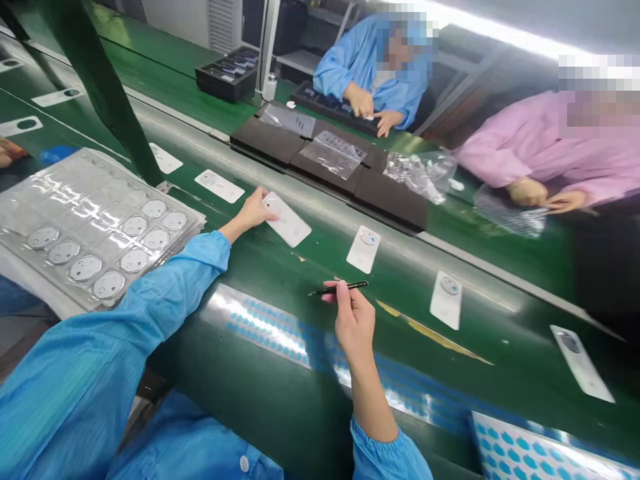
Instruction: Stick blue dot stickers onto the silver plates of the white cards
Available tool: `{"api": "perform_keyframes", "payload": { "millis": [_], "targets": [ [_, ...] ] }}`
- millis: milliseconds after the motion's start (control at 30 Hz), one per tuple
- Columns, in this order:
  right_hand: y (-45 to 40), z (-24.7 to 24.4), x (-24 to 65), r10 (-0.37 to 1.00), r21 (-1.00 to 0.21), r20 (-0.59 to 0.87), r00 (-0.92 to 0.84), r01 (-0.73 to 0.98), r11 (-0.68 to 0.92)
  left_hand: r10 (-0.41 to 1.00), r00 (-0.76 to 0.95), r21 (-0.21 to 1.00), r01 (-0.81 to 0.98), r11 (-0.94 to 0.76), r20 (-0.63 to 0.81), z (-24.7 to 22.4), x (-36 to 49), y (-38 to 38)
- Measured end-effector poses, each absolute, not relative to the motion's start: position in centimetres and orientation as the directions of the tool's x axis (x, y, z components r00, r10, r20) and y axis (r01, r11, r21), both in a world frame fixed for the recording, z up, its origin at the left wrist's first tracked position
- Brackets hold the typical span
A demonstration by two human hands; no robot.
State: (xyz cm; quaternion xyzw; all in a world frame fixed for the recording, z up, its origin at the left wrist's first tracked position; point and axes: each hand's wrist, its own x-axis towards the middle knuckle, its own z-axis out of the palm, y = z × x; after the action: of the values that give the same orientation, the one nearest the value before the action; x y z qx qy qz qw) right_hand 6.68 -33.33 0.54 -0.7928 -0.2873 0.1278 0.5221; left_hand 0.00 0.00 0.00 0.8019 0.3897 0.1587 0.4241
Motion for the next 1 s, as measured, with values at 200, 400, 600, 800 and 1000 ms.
{"api": "perform_keyframes", "payload": {
  "millis": [200,400,600,800,1000],
  "targets": [
    [-28.9,-0.9,-0.9,0.843,-0.99,-0.144,0.518,-0.071,-0.126,0.762,0.645,0.911,-0.346,0.224,0.057,0.2,-7.2,-1.0],
    [-28.2,-3.1,-4.4,0.904,-0.979,-0.172,0.392,0.036,-0.202,0.637,0.766,0.716,-0.397,0.575,-0.087,-1.2,-11.4,-4.2],
    [-28.8,-4.0,-4.3,0.913,-0.974,-0.158,0.376,0.09,-0.206,0.517,0.846,0.662,-0.316,0.68,-0.126,-1.1,-10.7,-4.7],
    [-28.5,-2.5,-3.7,0.871,-0.977,-0.177,0.459,-0.186,-0.1,0.359,0.932,0.653,-0.24,0.718,-0.053,-0.2,-11.1,-5.6],
    [-28.6,2.2,-0.2,0.696,-0.96,0.147,0.703,-0.068,0.271,0.091,0.987,0.758,0.043,0.651,-0.134,-0.1,-10.8,-9.9]
  ]
}}
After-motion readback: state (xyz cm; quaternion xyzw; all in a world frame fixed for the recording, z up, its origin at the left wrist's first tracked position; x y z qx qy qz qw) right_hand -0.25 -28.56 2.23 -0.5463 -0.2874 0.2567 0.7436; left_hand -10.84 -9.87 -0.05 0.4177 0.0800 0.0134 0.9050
